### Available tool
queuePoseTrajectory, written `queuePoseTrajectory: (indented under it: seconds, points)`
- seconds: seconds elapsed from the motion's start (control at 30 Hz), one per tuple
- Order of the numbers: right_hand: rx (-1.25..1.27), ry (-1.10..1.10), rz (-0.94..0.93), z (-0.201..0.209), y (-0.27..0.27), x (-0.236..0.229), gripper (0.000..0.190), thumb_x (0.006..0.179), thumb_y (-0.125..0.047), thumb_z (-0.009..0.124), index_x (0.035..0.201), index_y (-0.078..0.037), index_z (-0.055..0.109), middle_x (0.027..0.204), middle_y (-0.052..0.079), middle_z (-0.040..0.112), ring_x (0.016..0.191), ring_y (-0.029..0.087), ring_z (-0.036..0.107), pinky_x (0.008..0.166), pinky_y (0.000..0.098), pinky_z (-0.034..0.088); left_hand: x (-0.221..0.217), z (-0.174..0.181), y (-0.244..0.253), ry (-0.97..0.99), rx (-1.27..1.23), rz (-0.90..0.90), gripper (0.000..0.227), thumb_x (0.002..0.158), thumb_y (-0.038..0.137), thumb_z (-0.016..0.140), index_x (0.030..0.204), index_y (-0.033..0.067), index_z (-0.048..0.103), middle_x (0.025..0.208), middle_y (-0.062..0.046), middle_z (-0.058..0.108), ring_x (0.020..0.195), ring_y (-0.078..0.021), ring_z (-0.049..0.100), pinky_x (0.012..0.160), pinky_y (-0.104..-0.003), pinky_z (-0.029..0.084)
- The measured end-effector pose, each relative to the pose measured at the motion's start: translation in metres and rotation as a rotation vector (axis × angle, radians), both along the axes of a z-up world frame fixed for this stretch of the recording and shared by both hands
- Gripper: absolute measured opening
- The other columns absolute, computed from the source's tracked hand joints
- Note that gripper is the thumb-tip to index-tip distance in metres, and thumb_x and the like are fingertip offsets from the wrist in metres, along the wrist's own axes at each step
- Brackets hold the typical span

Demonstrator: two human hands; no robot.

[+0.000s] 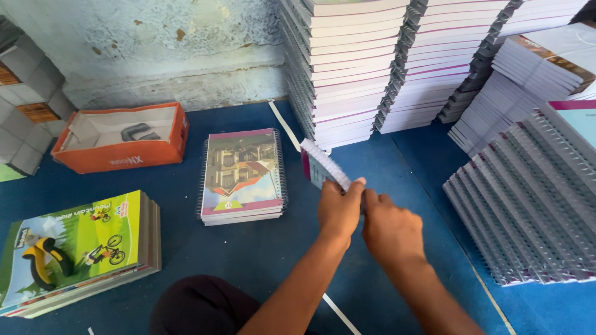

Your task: The person picks up spiral-bound notebooks from a stack, writes on the cover with a black marker, and places them onto another stack. This process is repeated multiple times.

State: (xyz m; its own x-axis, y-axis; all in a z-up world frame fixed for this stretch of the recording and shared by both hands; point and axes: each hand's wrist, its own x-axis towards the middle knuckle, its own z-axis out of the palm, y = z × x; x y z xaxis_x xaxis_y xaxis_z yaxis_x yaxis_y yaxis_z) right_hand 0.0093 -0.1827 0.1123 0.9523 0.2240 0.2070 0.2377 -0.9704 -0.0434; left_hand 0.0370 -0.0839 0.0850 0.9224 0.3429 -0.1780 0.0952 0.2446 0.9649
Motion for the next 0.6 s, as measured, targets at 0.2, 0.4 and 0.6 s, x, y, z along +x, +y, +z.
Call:
queuePoseTrajectory:
  seconds: [0.2,0.4,0.6]
  points:
    - [0.205,0.109,-0.100,0.023,-0.026,0.012,0.039,0.087,-0.026,0.070,0.126,-0.021,0.066,0.102,0.015,0.075,0.091,0.038,0.072,0.082,0.0490,0.057,-0.007,-0.035,0.035,0.018,-0.060,-0.302,0.055,0.094,0.051,0.061,0.121,0.0030,0.063,0.106,-0.015,0.074,0.094,-0.0229,0.074,0.081,-0.037,0.058]
    - [0.413,0.370,-0.221,0.033,-0.050,0.017,0.057,0.087,-0.031,0.072,0.141,-0.019,0.058,0.108,0.017,0.077,0.090,0.031,0.080,0.088,0.0412,0.059,-0.026,-0.116,0.071,0.252,-0.082,-0.314,0.059,0.086,0.044,0.067,0.129,0.0044,0.065,0.123,-0.017,0.073,0.110,-0.0306,0.073,0.092,-0.045,0.058]
    - [0.624,0.354,-0.138,0.012,-0.060,0.020,0.057,0.083,-0.029,0.077,0.136,-0.013,0.063,0.115,0.018,0.076,0.097,0.026,0.076,0.087,0.0387,0.057,-0.010,-0.149,0.064,0.212,-0.571,-0.396,0.058,0.093,0.039,0.065,0.142,0.0106,0.053,0.135,-0.014,0.063,0.130,-0.0299,0.058,0.104,-0.053,0.046]
